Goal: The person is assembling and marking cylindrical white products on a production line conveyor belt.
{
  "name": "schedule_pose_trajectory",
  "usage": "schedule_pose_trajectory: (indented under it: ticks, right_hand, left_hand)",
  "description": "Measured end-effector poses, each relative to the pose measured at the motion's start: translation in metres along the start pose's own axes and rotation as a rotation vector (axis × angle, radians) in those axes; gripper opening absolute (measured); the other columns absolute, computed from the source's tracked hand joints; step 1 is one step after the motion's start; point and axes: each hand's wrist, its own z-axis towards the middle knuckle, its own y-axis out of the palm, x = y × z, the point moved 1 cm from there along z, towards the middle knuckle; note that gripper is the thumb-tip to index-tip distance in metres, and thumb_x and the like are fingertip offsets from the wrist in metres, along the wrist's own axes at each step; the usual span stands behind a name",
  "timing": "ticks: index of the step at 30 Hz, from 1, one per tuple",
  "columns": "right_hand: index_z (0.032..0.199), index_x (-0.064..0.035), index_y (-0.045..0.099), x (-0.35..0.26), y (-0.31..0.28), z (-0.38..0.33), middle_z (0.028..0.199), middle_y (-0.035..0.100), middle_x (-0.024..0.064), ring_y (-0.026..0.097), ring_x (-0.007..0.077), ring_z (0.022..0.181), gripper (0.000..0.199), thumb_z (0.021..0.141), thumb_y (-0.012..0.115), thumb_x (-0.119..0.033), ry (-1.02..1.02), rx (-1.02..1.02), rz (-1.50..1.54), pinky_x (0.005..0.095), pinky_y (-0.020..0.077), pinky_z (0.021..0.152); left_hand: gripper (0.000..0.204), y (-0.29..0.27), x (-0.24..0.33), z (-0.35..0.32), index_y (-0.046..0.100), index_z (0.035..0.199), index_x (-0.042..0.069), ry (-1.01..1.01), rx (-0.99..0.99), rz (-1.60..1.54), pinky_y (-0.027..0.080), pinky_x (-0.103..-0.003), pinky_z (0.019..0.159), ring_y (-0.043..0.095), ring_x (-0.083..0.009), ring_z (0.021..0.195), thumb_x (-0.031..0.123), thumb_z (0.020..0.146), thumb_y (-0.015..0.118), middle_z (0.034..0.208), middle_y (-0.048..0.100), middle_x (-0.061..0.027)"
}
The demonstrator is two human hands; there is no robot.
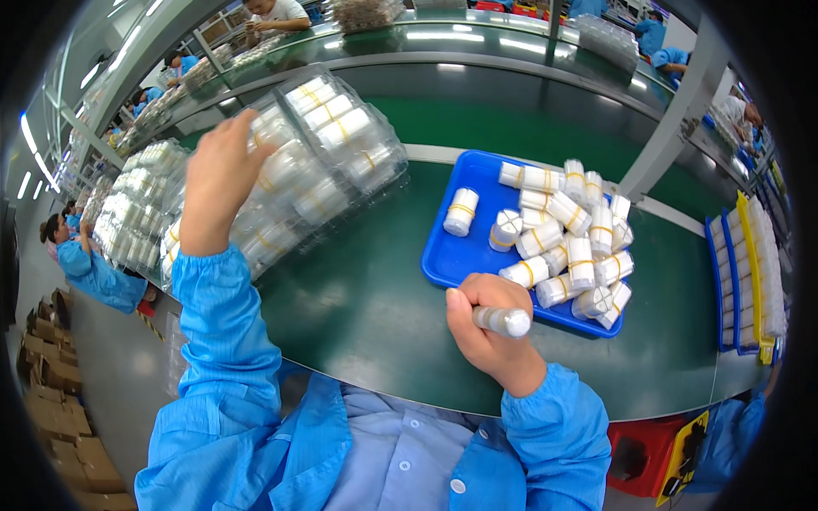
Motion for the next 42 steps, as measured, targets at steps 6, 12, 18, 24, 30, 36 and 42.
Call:
schedule_pose_trajectory:
  ticks: [6,12,18,24,30,36,42]
  right_hand:
    - [0.069,-0.0043,0.052,0.007,-0.009,0.002,0.060,0.055,0.0047,0.050,0.0128,0.051,0.022,0.089,0.061,-0.003,0.079,0.096,0.079,0.0291,0.0382,0.047]
    - [0.074,-0.0034,0.053,0.012,-0.014,0.003,0.065,0.057,0.0040,0.052,0.0086,0.057,0.020,0.094,0.056,-0.007,0.187,0.195,0.185,0.0245,0.0435,0.053]
    - [0.074,-0.0037,0.050,0.013,-0.009,0.005,0.064,0.056,0.0042,0.050,0.0078,0.056,0.022,0.095,0.055,-0.008,0.199,0.168,0.193,0.0241,0.0420,0.052]
    - [0.077,-0.0043,0.050,0.010,-0.012,0.007,0.065,0.057,0.0047,0.049,0.0077,0.057,0.021,0.096,0.054,-0.011,0.264,0.230,0.251,0.0234,0.0411,0.052]
    - [0.076,-0.0059,0.048,0.003,-0.029,0.014,0.063,0.057,0.0059,0.046,0.0078,0.053,0.021,0.095,0.051,-0.014,0.262,0.265,0.517,0.0241,0.0366,0.046]
    - [0.077,-0.0046,0.050,-0.003,-0.008,0.004,0.064,0.058,0.0055,0.049,0.0076,0.054,0.019,0.095,0.052,-0.010,0.274,0.151,0.501,0.0230,0.0394,0.048]
    - [0.070,-0.0050,0.052,-0.004,0.011,-0.005,0.065,0.059,0.0021,0.049,0.0053,0.054,0.024,0.091,0.063,-0.004,0.299,0.080,0.387,0.0214,0.0387,0.047]
  left_hand:
    - [0.027,-0.002,0.102,-0.030,0.063,0.103,0.003,0.221,0.020,-0.630,0.051,-0.041,0.076,0.064,-0.0339,0.089,0.020,0.084,0.069,0.095,0.066,-0.0162]
    - [0.041,0.079,0.202,-0.053,0.055,0.101,-0.002,0.225,-0.384,-0.619,0.053,-0.042,0.074,0.063,-0.0348,0.087,0.030,0.081,0.070,0.092,0.061,-0.0182]
    - [0.040,0.091,0.211,-0.065,0.055,0.109,0.000,0.330,-0.229,-0.520,0.044,-0.042,0.079,0.057,-0.0316,0.089,0.018,0.076,0.066,0.093,0.062,-0.0167]
    - [0.043,0.092,0.201,-0.077,0.053,0.114,-0.002,0.253,-0.278,-0.914,0.047,-0.046,0.078,0.059,-0.0353,0.092,0.005,0.073,0.063,0.093,0.062,-0.0183]
    - [0.053,0.025,0.139,-0.119,0.047,0.128,0.003,0.218,-0.567,-1.551,0.046,-0.035,0.097,0.058,-0.0261,0.114,-0.001,0.077,0.060,0.121,0.059,-0.0140]
    - [0.051,0.031,0.149,-0.172,0.047,0.125,0.003,0.332,-0.756,-1.467,0.047,-0.040,0.092,0.058,-0.0335,0.109,0.001,0.077,0.064,0.116,0.057,-0.0157]
    - [0.043,0.039,0.147,-0.173,0.052,0.116,0.004,0.358,-0.504,-1.468,0.048,-0.042,0.085,0.057,-0.0363,0.100,0.008,0.077,0.070,0.109,0.059,-0.0156]
